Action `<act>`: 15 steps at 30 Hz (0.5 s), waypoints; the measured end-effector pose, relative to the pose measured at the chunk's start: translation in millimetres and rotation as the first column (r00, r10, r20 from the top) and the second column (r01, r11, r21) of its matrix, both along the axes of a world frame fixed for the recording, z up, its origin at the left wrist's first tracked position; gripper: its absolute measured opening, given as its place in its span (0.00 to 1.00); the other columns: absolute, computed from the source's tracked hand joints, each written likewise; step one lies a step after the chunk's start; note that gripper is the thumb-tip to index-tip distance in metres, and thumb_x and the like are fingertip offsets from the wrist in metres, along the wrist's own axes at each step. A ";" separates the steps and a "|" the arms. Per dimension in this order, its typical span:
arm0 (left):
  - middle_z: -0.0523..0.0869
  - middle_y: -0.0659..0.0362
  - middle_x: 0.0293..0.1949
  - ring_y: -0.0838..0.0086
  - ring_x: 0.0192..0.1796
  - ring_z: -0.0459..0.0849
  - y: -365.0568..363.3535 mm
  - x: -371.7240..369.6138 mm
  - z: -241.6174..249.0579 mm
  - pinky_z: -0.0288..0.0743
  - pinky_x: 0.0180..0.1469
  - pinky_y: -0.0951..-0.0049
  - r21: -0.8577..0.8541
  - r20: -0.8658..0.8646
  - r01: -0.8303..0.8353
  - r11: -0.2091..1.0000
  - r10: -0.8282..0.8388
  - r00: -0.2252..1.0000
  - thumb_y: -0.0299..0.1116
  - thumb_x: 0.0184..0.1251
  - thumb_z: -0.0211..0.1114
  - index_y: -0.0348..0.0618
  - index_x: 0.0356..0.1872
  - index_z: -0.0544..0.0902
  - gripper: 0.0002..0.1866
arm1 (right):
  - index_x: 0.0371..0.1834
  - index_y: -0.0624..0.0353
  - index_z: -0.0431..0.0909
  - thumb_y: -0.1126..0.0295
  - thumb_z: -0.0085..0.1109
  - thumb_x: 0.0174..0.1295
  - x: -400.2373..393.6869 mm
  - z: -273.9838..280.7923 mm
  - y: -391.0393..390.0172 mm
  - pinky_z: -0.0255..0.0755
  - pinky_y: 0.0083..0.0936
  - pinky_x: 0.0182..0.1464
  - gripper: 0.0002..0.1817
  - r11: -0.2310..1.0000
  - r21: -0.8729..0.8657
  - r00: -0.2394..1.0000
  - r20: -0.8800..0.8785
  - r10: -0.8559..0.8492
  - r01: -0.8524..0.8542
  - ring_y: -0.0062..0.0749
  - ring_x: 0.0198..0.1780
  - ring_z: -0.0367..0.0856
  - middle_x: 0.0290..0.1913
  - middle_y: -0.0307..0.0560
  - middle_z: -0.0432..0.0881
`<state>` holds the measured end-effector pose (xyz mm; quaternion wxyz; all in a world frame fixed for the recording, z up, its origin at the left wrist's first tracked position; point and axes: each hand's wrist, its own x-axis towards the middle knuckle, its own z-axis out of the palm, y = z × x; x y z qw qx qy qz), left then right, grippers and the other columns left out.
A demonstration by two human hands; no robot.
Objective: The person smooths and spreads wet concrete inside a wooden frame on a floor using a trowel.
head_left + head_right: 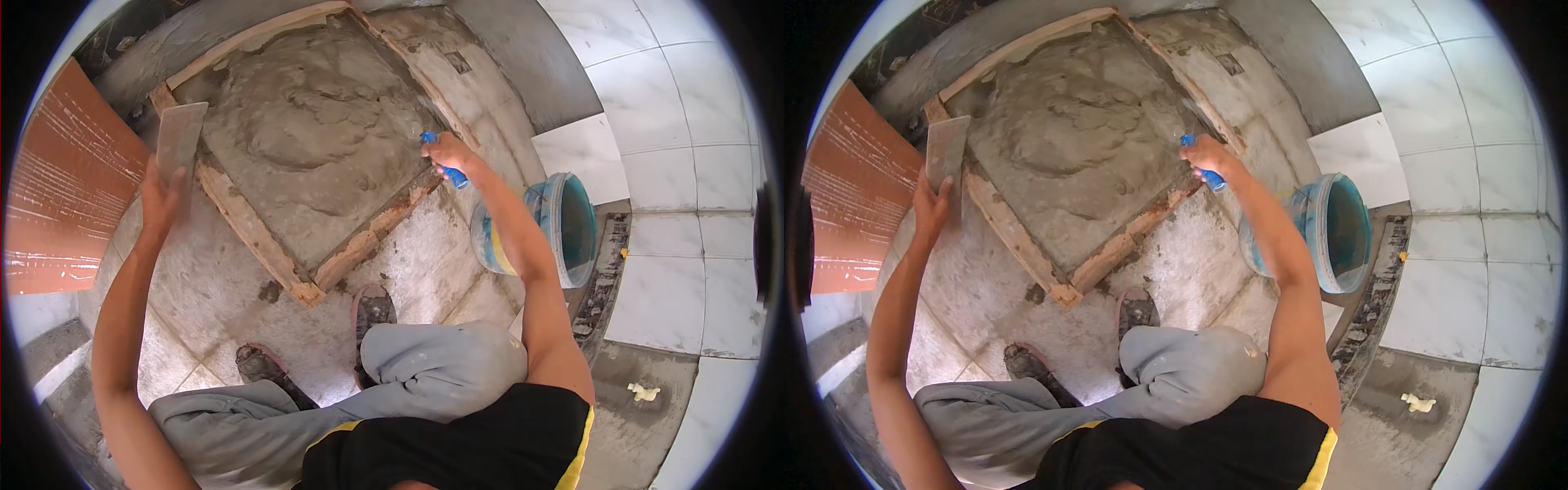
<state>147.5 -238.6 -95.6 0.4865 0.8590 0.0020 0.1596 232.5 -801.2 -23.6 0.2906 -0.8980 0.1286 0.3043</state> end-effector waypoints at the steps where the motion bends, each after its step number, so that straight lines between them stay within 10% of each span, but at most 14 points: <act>1: 0.83 0.50 0.49 0.68 0.54 0.80 -0.7 0.5 0.6 0.72 0.58 0.68 -0.006 0.003 -0.009 1.000 0.009 1.000 0.27 0.67 0.64 0.37 0.58 0.74 0.19 | 0.32 0.64 0.80 0.63 0.61 0.64 1.3 2.8 12.5 0.70 0.32 0.20 0.13 0.996 0.066 0.999 -0.020 -0.050 0.052 0.30 0.17 0.74 0.18 0.44 0.75; 9: 0.85 0.43 0.47 0.49 0.51 0.83 5.1 4.4 -8.7 0.74 0.54 0.59 0.088 0.016 -0.006 0.996 0.005 1.000 0.28 0.66 0.65 0.37 0.57 0.75 0.19 | 0.24 0.67 0.76 0.63 0.62 0.61 41.8 31.8 108.0 0.74 0.34 0.24 0.17 0.993 0.094 0.998 -0.004 0.068 -0.067 0.34 0.19 0.78 0.18 0.48 0.76; 15: 0.84 0.41 0.46 0.47 0.51 0.83 1.2 -1.1 10.4 0.74 0.54 0.59 0.053 -0.007 0.021 0.998 -0.021 1.000 0.31 0.66 0.66 0.36 0.55 0.75 0.19 | 0.42 0.70 0.75 0.57 0.59 0.62 3.9 57.7 155.7 0.79 0.49 0.44 0.22 0.650 -0.579 0.644 0.260 0.720 -0.493 0.61 0.41 0.85 0.37 0.66 0.85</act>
